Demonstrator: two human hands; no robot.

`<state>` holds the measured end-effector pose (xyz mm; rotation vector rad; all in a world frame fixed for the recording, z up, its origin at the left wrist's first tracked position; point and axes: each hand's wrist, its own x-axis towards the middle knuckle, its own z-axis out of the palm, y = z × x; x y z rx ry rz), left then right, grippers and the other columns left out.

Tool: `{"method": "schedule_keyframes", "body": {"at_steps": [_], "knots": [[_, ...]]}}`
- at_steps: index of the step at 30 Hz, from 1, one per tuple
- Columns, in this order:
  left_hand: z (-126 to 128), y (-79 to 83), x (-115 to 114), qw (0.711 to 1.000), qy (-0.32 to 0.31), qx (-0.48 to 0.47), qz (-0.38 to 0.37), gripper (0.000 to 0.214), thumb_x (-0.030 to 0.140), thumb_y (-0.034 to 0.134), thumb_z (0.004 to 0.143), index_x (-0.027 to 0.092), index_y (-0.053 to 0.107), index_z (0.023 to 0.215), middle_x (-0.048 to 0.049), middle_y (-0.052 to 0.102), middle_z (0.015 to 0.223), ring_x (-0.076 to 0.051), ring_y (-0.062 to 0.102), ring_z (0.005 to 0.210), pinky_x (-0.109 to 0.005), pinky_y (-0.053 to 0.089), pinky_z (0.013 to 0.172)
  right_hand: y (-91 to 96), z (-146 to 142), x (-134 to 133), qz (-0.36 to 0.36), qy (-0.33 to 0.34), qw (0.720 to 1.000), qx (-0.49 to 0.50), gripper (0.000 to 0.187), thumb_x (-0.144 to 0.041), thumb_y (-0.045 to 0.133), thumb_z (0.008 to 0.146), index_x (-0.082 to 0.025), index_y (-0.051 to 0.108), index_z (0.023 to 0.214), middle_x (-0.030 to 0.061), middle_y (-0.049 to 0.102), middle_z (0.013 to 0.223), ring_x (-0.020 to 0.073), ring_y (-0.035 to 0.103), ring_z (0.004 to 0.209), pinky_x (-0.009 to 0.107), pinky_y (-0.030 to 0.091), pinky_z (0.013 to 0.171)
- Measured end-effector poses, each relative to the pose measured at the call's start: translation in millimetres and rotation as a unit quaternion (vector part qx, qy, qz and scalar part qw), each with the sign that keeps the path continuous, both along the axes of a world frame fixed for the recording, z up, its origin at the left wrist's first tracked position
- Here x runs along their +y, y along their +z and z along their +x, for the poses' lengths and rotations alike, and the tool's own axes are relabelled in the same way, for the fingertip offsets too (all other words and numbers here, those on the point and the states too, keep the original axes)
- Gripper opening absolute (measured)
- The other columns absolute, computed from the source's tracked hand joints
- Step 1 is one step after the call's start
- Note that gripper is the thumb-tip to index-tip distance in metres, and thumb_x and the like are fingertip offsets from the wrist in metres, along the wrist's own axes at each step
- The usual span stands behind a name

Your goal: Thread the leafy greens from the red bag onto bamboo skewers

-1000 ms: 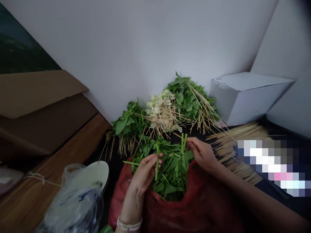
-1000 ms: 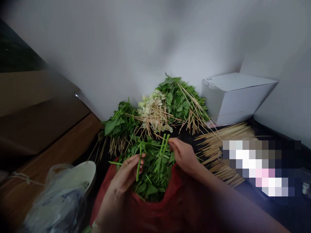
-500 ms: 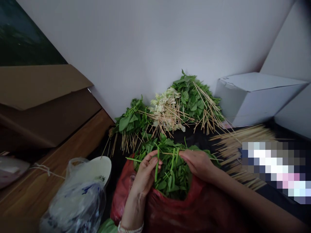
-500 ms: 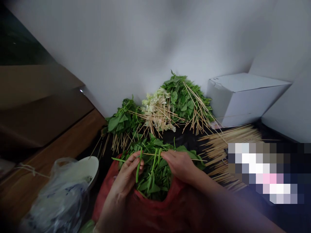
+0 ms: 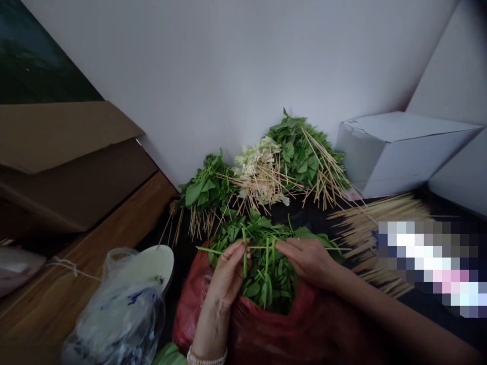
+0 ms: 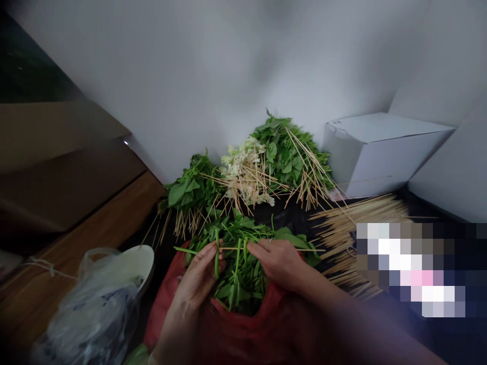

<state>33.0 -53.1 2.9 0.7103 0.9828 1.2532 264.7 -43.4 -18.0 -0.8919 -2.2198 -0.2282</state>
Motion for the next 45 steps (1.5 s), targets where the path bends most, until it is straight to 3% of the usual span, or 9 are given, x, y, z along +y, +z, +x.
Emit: {"method": "schedule_keyframes", "body": {"at_steps": [13, 21, 32, 40, 45], "knots": [[2.8, -0.3, -1.9, 0.997, 0.033, 0.067, 0.008, 0.007, 0.026, 0.08, 0.072, 0.026, 0.079, 0.079, -0.0023, 0.076, 0.079, -0.02, 0.071, 0.075, -0.028, 0.057, 0.063, -1.0, 0.7, 1.5, 0.011, -0.013, 1.0, 0.0, 0.03, -0.008, 0.041, 0.092, -0.016, 0.067, 0.106, 0.0021, 0.067, 0.073, 0.0156, 0.061, 0.061, 0.028, 0.038, 0.056], [4.4, -1.2, -1.0, 0.991, 0.045, 0.124, 0.023, 0.005, 0.023, 0.079, 0.07, 0.025, 0.079, 0.075, -0.0045, 0.076, 0.078, -0.022, 0.071, 0.079, -0.031, 0.057, 0.067, 2.3, -0.3, -3.1, 0.025, -0.011, 1.0, 0.0, 0.03, -0.006, 0.043, 0.091, -0.014, 0.065, 0.11, 0.002, 0.066, 0.074, 0.0148, 0.06, 0.06, 0.028, 0.036, 0.055], [8.1, 0.8, -0.9, 0.995, 0.036, 0.092, -0.022, 0.016, 0.026, 0.085, 0.063, 0.02, 0.08, 0.077, -0.006, 0.076, 0.078, -0.019, 0.068, 0.071, -0.029, 0.055, 0.065, 3.6, -4.5, -5.8, 0.028, -0.003, 1.0, 0.001, 0.03, -0.005, 0.041, 0.091, -0.012, 0.065, 0.108, 0.0022, 0.063, 0.07, 0.0148, 0.058, 0.058, 0.029, 0.036, 0.054], [28.4, 4.5, -9.6, 0.994, -0.021, 0.105, -0.019, 0.026, 0.028, 0.091, 0.054, 0.017, 0.08, 0.074, -0.0048, 0.075, 0.072, -0.015, 0.065, 0.065, -0.026, 0.052, 0.067, 3.8, -9.4, -9.6, 0.015, 0.011, 1.0, -0.008, 0.021, -0.018, 0.047, 0.096, -0.014, 0.066, 0.104, 0.0016, 0.063, 0.07, 0.0159, 0.057, 0.057, 0.031, 0.038, 0.053], [18.5, 22.1, 5.1, 0.972, -0.017, 0.223, 0.073, 0.023, 0.036, 0.082, 0.069, 0.018, 0.082, 0.083, -0.0055, 0.075, 0.073, -0.016, 0.065, 0.067, -0.026, 0.05, 0.067, 10.8, 10.2, 6.3, 0.039, -0.054, 0.995, 0.068, 0.026, -0.013, 0.04, 0.096, -0.015, 0.065, 0.099, 0.0046, 0.068, 0.073, 0.017, 0.062, 0.063, 0.029, 0.043, 0.06]]}}
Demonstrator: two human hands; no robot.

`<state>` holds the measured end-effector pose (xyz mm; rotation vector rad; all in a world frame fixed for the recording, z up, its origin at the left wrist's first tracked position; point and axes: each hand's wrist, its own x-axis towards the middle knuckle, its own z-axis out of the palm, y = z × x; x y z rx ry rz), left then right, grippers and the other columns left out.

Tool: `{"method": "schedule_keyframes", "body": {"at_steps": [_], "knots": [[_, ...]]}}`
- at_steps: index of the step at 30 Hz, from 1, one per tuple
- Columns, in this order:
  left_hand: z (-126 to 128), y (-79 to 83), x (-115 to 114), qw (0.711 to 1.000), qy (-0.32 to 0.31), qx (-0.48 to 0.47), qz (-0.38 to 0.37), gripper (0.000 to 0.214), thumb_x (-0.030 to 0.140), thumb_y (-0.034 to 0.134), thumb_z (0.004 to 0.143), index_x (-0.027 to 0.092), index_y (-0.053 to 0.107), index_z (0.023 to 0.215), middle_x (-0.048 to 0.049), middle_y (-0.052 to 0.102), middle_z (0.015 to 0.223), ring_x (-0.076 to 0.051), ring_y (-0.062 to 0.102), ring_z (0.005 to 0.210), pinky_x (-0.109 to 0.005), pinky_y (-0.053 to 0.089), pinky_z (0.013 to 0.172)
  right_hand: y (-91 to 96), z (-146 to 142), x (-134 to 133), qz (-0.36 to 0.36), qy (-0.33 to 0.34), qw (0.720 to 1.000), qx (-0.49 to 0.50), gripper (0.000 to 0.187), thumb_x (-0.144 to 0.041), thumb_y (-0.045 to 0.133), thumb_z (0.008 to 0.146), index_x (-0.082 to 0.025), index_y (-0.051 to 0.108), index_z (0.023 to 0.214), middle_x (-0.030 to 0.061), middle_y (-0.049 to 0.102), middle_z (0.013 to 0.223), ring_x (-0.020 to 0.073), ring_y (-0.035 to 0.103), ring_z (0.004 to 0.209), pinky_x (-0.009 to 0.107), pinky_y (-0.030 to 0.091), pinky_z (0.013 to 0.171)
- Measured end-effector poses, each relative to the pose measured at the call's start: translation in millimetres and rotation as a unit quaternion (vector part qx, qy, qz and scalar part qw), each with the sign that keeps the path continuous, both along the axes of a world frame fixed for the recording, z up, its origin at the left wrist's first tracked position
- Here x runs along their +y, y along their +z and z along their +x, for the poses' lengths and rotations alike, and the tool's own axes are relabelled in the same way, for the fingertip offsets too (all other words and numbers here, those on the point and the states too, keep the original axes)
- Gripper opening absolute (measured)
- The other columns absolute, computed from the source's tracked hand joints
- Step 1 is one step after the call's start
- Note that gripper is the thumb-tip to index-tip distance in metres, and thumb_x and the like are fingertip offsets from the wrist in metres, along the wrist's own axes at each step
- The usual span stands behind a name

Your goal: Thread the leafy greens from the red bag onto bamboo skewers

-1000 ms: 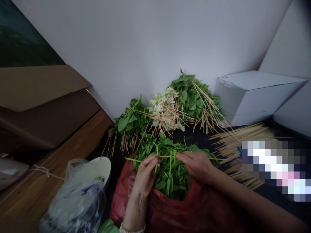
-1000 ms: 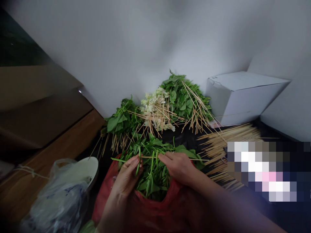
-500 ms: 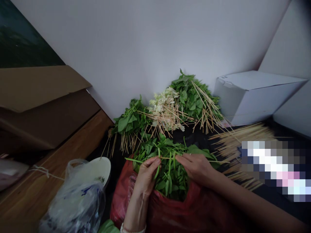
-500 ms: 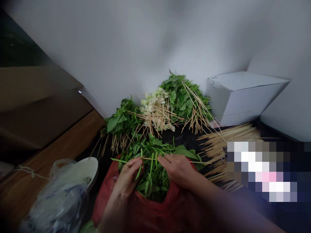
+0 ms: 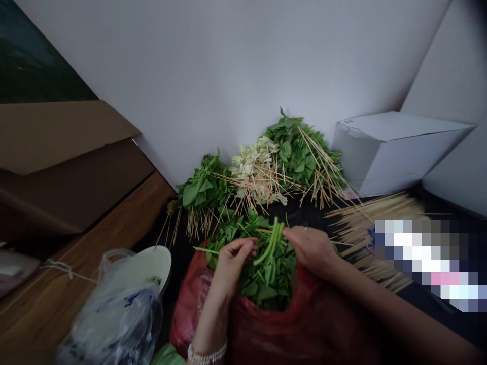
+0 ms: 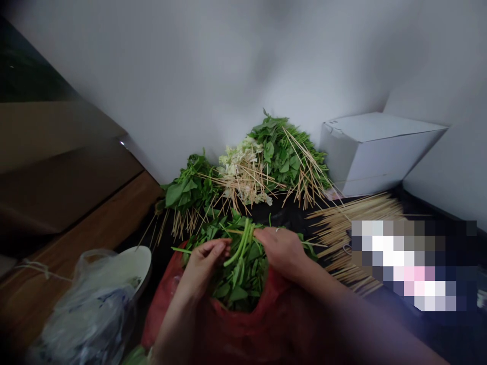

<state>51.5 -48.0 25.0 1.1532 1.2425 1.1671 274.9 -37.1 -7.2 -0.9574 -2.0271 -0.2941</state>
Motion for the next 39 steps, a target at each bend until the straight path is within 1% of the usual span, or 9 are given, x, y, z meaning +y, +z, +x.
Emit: {"method": "schedule_keyframes", "body": {"at_steps": [3, 7, 14, 17, 19, 23, 29, 34, 39], "knots": [[-6.5, 6.8, 9.1, 0.987, 0.019, 0.128, 0.096, 0.013, 0.031, 0.076, 0.074, 0.02, 0.082, 0.081, -0.0066, 0.078, 0.081, -0.021, 0.068, 0.077, -0.029, 0.05, 0.071, 3.5, 16.5, 10.8, -0.033, -0.04, 0.993, 0.108, 0.024, -0.019, 0.038, 0.098, -0.018, 0.062, 0.098, 0.0037, 0.068, 0.075, 0.0166, 0.064, 0.065, 0.027, 0.046, 0.063], [2.2, -0.6, 8.6, 0.935, -0.032, 0.308, 0.176, 0.011, 0.018, 0.07, 0.077, 0.023, 0.08, 0.078, -0.0055, 0.075, 0.077, -0.022, 0.067, 0.073, -0.031, 0.048, 0.07, 3.8, 27.1, 17.2, -0.104, -0.05, 0.969, 0.221, 0.02, -0.026, 0.04, 0.1, -0.022, 0.057, 0.092, -0.0009, 0.063, 0.069, 0.0134, 0.059, 0.057, 0.024, 0.044, 0.057], [26.6, -18.6, -2.9, 0.778, -0.09, 0.598, 0.173, 0.009, 0.017, 0.072, 0.078, 0.021, 0.08, 0.081, -0.0118, 0.07, 0.089, -0.031, 0.062, 0.094, -0.043, 0.045, 0.086, 3.4, 22.6, 16.2, -0.108, -0.036, 0.968, 0.223, 0.019, -0.027, 0.041, 0.1, -0.021, 0.057, 0.094, -0.0017, 0.062, 0.069, 0.0123, 0.057, 0.056, 0.024, 0.042, 0.056], [28.4, -17.6, -5.9, 0.75, -0.103, 0.635, 0.156, 0.01, 0.016, 0.07, 0.077, 0.02, 0.078, 0.073, -0.0133, 0.069, 0.09, -0.034, 0.06, 0.099, -0.044, 0.044, 0.084, 5.2, 21.4, 15.4, -0.101, -0.033, 0.97, 0.218, 0.019, -0.027, 0.041, 0.1, -0.021, 0.058, 0.095, -0.0013, 0.063, 0.069, 0.0122, 0.057, 0.055, 0.023, 0.042, 0.055], [26.4, -15.7, -6.8, 0.768, -0.112, 0.611, 0.16, 0.013, 0.013, 0.068, 0.076, 0.02, 0.076, 0.07, -0.0116, 0.068, 0.086, -0.032, 0.06, 0.095, -0.043, 0.044, 0.083, 5.9, 21.3, 15.1, -0.101, -0.033, 0.971, 0.216, 0.019, -0.026, 0.04, 0.1, -0.021, 0.058, 0.094, -0.0011, 0.063, 0.069, 0.0123, 0.057, 0.054, 0.024, 0.042, 0.054], [15.7, -10.1, -4.8, 0.853, -0.071, 0.484, 0.181, 0.014, 0.012, 0.062, 0.076, 0.02, 0.069, 0.068, -0.0064, 0.068, 0.083, -0.024, 0.061, 0.087, -0.039, 0.044, 0.086, 5.0, 21.7, 15.1, -0.101, -0.032, 0.971, 0.215, 0.018, -0.026, 0.04, 0.1, -0.021, 0.058, 0.095, -0.0013, 0.063, 0.069, 0.0124, 0.057, 0.054, 0.024, 0.042, 0.055], [-1.6, 1.0, 0.7, 0.984, 0.015, 0.144, 0.102, 0.011, 0.027, 0.067, 0.078, 0.019, 0.064, 0.073, 0.0018, 0.061, 0.064, -0.013, 0.055, 0.059, -0.024, 0.041, 0.058, 4.2, 19.9, 13.9, -0.109, -0.026, 0.97, 0.218, 0.019, -0.026, 0.04, 0.099, -0.022, 0.057, 0.093, -0.0014, 0.062, 0.067, 0.0131, 0.058, 0.055, 0.024, 0.042, 0.055], [-5.0, 3.2, -1.3, 0.993, 0.055, -0.109, -0.011, 0.035, 0.034, 0.08, 0.071, 0.02, 0.064, 0.098, 0.0019, 0.069, 0.072, -0.01, 0.061, 0.062, -0.02, 0.048, 0.061, 5.9, 17.2, 11.7, -0.11, -0.013, 0.97, 0.215, 0.019, -0.025, 0.04, 0.099, -0.022, 0.057, 0.091, -0.0011, 0.061, 0.067, 0.0128, 0.056, 0.054, 0.024, 0.041, 0.053], [-10.8, 0.7, -2.3, 0.972, 0.031, -0.225, -0.064, 0.042, 0.025, 0.089, 0.062, 0.022, 0.063, 0.095, 0.0033, 0.067, 0.07, -0.006, 0.059, 0.057, -0.014, 0.046, 0.054, 5.8, 13.1, 8.6, -0.111, -0.001, 0.974, 0.198, 0.018, -0.024, 0.04, 0.1, -0.021, 0.056, 0.092, -0.0007, 0.062, 0.069, 0.013, 0.057, 0.055, 0.024, 0.041, 0.053]]}}
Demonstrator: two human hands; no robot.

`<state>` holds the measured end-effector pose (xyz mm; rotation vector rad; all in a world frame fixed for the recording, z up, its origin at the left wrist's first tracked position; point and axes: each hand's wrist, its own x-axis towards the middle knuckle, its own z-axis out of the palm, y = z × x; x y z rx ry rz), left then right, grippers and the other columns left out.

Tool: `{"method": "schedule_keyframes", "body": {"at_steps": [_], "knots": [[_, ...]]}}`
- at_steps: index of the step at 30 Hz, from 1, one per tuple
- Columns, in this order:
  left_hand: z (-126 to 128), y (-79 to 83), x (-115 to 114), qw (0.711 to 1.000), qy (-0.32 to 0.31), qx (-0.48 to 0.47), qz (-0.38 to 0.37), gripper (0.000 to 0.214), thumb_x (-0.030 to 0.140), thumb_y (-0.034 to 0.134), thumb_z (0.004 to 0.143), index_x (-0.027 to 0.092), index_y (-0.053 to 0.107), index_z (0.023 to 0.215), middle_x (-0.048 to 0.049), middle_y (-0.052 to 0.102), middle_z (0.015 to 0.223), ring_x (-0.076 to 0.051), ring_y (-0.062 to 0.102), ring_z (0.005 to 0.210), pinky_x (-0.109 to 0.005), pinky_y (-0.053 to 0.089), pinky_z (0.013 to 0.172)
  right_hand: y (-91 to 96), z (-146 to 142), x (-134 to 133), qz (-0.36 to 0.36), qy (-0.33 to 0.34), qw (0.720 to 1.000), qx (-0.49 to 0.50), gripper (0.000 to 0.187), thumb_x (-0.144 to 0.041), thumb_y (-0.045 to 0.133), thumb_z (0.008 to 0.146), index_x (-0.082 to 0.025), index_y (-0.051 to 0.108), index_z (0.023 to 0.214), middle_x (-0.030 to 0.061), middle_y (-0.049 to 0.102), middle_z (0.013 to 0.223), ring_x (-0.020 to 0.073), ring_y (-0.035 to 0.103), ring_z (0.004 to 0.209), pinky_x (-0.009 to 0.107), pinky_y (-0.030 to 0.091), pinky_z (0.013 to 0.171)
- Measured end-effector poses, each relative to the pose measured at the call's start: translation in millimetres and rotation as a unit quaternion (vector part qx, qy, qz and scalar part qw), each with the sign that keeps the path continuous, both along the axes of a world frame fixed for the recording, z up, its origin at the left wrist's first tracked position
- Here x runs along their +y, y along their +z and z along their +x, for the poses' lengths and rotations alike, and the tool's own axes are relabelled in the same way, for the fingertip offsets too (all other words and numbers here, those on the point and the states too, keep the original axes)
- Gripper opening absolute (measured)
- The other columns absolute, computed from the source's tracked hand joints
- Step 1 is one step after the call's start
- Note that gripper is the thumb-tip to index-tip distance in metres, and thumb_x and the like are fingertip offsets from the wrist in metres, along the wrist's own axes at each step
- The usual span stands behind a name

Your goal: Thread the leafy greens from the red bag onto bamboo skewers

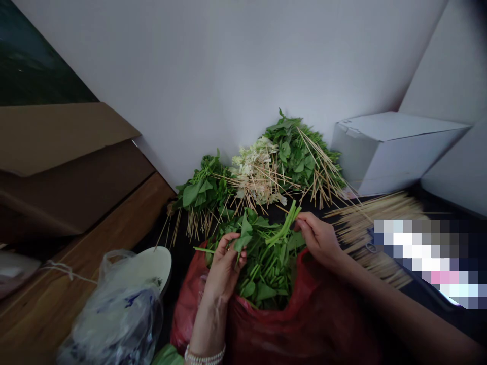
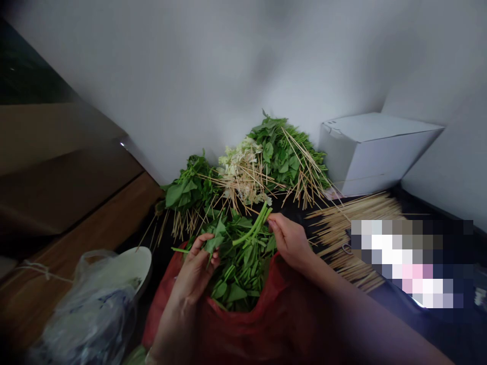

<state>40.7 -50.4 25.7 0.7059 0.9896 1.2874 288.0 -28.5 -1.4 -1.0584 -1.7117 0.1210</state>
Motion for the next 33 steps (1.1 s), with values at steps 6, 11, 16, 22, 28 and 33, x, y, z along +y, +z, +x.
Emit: {"method": "schedule_keyframes", "body": {"at_steps": [6, 11, 16, 22, 28, 33], "knots": [[-5.6, 4.7, -3.1, 0.998, -0.014, -0.054, -0.005, 0.039, 0.019, 0.091, 0.058, 0.022, 0.065, 0.087, 0.0007, 0.073, 0.075, -0.009, 0.066, 0.063, -0.015, 0.053, 0.059, -2.9, -9.9, -5.5, 0.025, 0.023, 0.998, -0.055, 0.021, -0.022, 0.038, 0.099, -0.021, 0.058, 0.091, 0.001, 0.065, 0.072, 0.0143, 0.062, 0.061, 0.025, 0.046, 0.059], [-3.7, 7.2, -6.7, 0.999, -0.026, -0.024, 0.015, 0.032, 0.016, 0.091, 0.055, 0.019, 0.075, 0.081, -0.0032, 0.078, 0.084, -0.016, 0.073, 0.081, -0.022, 0.058, 0.075, -5.9, -13.4, -6.6, 0.047, 0.027, 0.996, -0.073, 0.023, -0.02, 0.036, 0.1, -0.021, 0.059, 0.095, 0.0021, 0.067, 0.073, 0.0149, 0.063, 0.062, 0.025, 0.047, 0.061], [-3.1, 0.7, -4.1, 0.979, 0.054, 0.154, 0.121, 0.024, 0.027, 0.087, 0.064, 0.022, 0.078, 0.086, -0.0022, 0.074, 0.078, -0.017, 0.069, 0.076, -0.028, 0.055, 0.075, -5.3, -12.5, -6.5, 0.051, 0.028, 0.996, -0.071, 0.021, -0.019, 0.037, 0.1, -0.02, 0.057, 0.094, 0.0012, 0.066, 0.072, 0.014, 0.063, 0.061, 0.024, 0.046, 0.06], [-7.0, 13.7, -8.8, 0.824, 0.158, 0.467, 0.28, 0.008, 0.027, 0.075, 0.078, 0.027, 0.08, 0.084, -0.0071, 0.064, 0.119, -0.027, 0.058, 0.116, -0.038, 0.043, 0.103, -1.9, -13.3, -9.5, 0.047, 0.036, 0.995, -0.081, 0.021, -0.019, 0.037, 0.1, -0.02, 0.057, 0.093, 0.0006, 0.065, 0.07, 0.014, 0.062, 0.06, 0.024, 0.046, 0.059], [-2.6, 22.5, -18.4, 0.866, 0.104, 0.431, 0.233, 0.016, 0.03, 0.071, 0.083, 0.025, 0.079, 0.096, -0.0063, 0.076, 0.104, -0.024, 0.067, 0.1, -0.036, 0.05, 0.093, -0.6, -17.2, -14.2, 0.072, 0.049, 0.99, -0.109, 0.021, -0.019, 0.038, 0.1, -0.019, 0.059, 0.097, 0.0013, 0.068, 0.072, 0.0138, 0.064, 0.061, 0.024, 0.046, 0.058], [2.1, 14.4, -15.5, 0.976, 0.045, 0.201, 0.073, 0.034, 0.034, 0.083, 0.07, 0.02, 0.079, 0.1, -0.0077, 0.078, 0.099, -0.019, 0.07, 0.08, -0.027, 0.055, 0.073, -5.8, -21.2, -16.5, 0.104, 0.075, 0.983, -0.135, 0.022, -0.016, 0.04, 0.099, -0.017, 0.062, 0.101, 0.0057, 0.073, 0.082, 0.0151, 0.067, 0.067, 0.025, 0.048, 0.061]]}}
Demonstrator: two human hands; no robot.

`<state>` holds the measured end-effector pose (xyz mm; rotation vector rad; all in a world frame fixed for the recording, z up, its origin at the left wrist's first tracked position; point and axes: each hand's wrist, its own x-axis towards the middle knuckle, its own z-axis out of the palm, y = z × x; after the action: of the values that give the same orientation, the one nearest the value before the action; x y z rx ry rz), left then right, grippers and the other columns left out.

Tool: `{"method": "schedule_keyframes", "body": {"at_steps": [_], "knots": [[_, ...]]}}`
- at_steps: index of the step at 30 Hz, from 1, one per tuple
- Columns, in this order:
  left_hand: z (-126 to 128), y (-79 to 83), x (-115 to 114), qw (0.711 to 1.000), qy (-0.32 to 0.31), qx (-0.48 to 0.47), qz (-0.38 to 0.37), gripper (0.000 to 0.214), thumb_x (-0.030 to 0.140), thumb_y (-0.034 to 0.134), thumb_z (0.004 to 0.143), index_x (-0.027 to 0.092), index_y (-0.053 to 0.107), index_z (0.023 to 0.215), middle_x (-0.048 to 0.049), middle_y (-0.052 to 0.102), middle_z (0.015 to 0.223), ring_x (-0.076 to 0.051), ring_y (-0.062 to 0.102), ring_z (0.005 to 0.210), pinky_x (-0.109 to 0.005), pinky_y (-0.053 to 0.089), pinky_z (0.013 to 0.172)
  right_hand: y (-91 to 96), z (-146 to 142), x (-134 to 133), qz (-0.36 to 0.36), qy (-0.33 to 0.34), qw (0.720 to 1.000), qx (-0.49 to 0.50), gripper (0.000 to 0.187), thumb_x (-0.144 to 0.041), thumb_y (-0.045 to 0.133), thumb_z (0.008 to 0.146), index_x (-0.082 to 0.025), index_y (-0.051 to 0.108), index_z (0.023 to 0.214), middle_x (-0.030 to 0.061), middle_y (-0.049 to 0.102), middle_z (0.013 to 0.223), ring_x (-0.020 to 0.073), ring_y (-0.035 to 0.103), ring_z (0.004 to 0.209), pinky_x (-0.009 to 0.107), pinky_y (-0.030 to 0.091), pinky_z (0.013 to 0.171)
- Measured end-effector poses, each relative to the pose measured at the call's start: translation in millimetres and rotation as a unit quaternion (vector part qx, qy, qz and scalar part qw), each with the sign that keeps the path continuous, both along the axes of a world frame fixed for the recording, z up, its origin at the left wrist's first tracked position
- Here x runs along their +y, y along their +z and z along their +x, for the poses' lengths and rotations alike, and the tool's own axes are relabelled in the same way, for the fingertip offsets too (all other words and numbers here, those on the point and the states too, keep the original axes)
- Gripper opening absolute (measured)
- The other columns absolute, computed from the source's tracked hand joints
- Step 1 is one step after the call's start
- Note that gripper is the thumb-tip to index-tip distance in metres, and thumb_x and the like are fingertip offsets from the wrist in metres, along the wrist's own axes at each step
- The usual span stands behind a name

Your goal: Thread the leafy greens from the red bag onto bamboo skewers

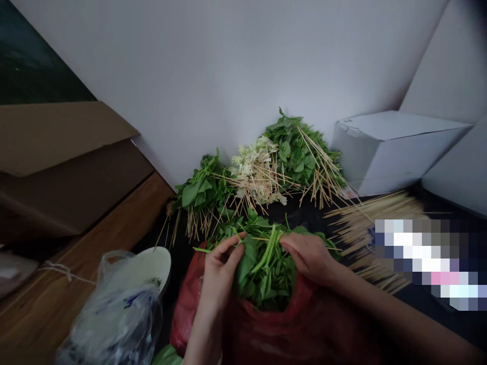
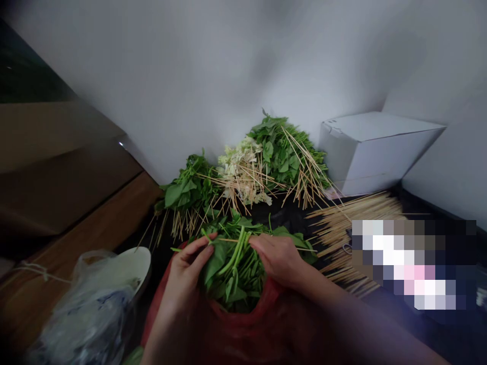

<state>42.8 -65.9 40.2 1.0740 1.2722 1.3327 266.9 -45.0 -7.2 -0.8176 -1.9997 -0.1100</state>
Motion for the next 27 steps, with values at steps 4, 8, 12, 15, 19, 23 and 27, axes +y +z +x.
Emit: {"method": "schedule_keyframes", "body": {"at_steps": [4, 8, 12, 15, 19, 23, 27], "knots": [[-0.2, -5.4, 1.9, 0.993, -0.047, -0.087, -0.06, 0.035, 0.035, 0.084, 0.07, 0.019, 0.079, 0.102, -0.0065, 0.079, 0.09, -0.014, 0.069, 0.072, -0.021, 0.053, 0.067, 0.2, -2.9, -2.2, -0.027, 0.012, 0.999, -0.035, 0.024, -0.014, 0.04, 0.098, -0.016, 0.063, 0.098, 0.0075, 0.073, 0.085, 0.016, 0.068, 0.069, 0.026, 0.049, 0.062], [0.3, -7.9, 4.2, 0.996, -0.041, -0.064, -0.05, 0.028, 0.037, 0.084, 0.07, 0.019, 0.082, 0.091, -0.0051, 0.079, 0.087, -0.012, 0.067, 0.073, -0.018, 0.052, 0.067, 1.9, -4.8, -3.0, -0.034, 0.019, 0.998, -0.048, 0.027, -0.014, 0.038, 0.097, -0.015, 0.064, 0.094, 0.0082, 0.073, 0.084, 0.0167, 0.068, 0.068, 0.026, 0.049, 0.062], [1.3, -9.5, 6.3, 0.994, -0.025, -0.094, -0.048, 0.029, 0.035, 0.087, 0.067, 0.02, 0.08, 0.091, -0.0018, 0.078, 0.085, -0.01, 0.067, 0.071, -0.016, 0.052, 0.067, 0.6, -4.5, -2.6, -0.036, 0.013, 0.998, -0.05, 0.027, -0.013, 0.038, 0.097, -0.014, 0.065, 0.096, 0.0083, 0.073, 0.084, 0.0166, 0.068, 0.068, 0.026, 0.05, 0.062], [1.1, -11.1, 6.3, 0.989, -0.024, -0.127, -0.065, 0.028, 0.034, 0.088, 0.065, 0.019, 0.079, 0.087, -0.0013, 0.077, 0.079, -0.009, 0.066, 0.066, -0.017, 0.052, 0.064, 0.3, -4.2, -2.7, -0.044, 0.011, 0.998, -0.05, 0.028, -0.013, 0.038, 0.097, -0.014, 0.065, 0.096, 0.0085, 0.073, 0.084, 0.0171, 0.068, 0.068, 0.027, 0.05, 0.061], [1.0, -11.9, 5.8, 0.986, -0.022, -0.145, -0.082, 0.03, 0.033, 0.09, 0.062, 0.016, 0.079, 0.084, -0.002, 0.077, 0.077, -0.009, 0.066, 0.063, -0.016, 0.053, 0.062, 0.6, -4.6, -3.2, -0.049, 0.007, 0.997, -0.053, 0.028, -0.014, 0.037, 0.097, -0.014, 0.066, 0.094, 0.0086, 0.073, 0.084, 0.0171, 0.068, 0.067, 0.027, 0.05, 0.06], [1.6, -11.8, 6.3, 0.983, -0.018, -0.153, -0.1, 0.034, 0.033, 0.092, 0.059, 0.016, 0.08, 0.085, -0.0034, 0.077, 0.076, -0.009, 0.067, 0.063, -0.016, 0.053, 0.06, -1.2, -4.6, -2.8, -0.048, 0.007, 0.997, -0.056, 0.028, -0.014, 0.037, 0.098, -0.015, 0.065, 0.096, 0.0088, 0.074, 0.087, 0.0164, 0.068, 0.069, 0.027, 0.05, 0.063], [0.9, -12.1, 6.7, 0.984, -0.014, -0.145, -0.099, 0.035, 0.035, 0.092, 0.058, 0.016, 0.08, 0.085, -0.0037, 0.078, 0.075, -0.01, 0.067, 0.062, -0.016, 0.053, 0.06, -3.2, -3.8, -2.2, -0.053, 0.006, 0.996, -0.065, 0.027, -0.015, 0.038, 0.098, -0.016, 0.065, 0.099, 0.0071, 0.073, 0.083, 0.0159, 0.067, 0.068, 0.026, 0.048, 0.061]]}}
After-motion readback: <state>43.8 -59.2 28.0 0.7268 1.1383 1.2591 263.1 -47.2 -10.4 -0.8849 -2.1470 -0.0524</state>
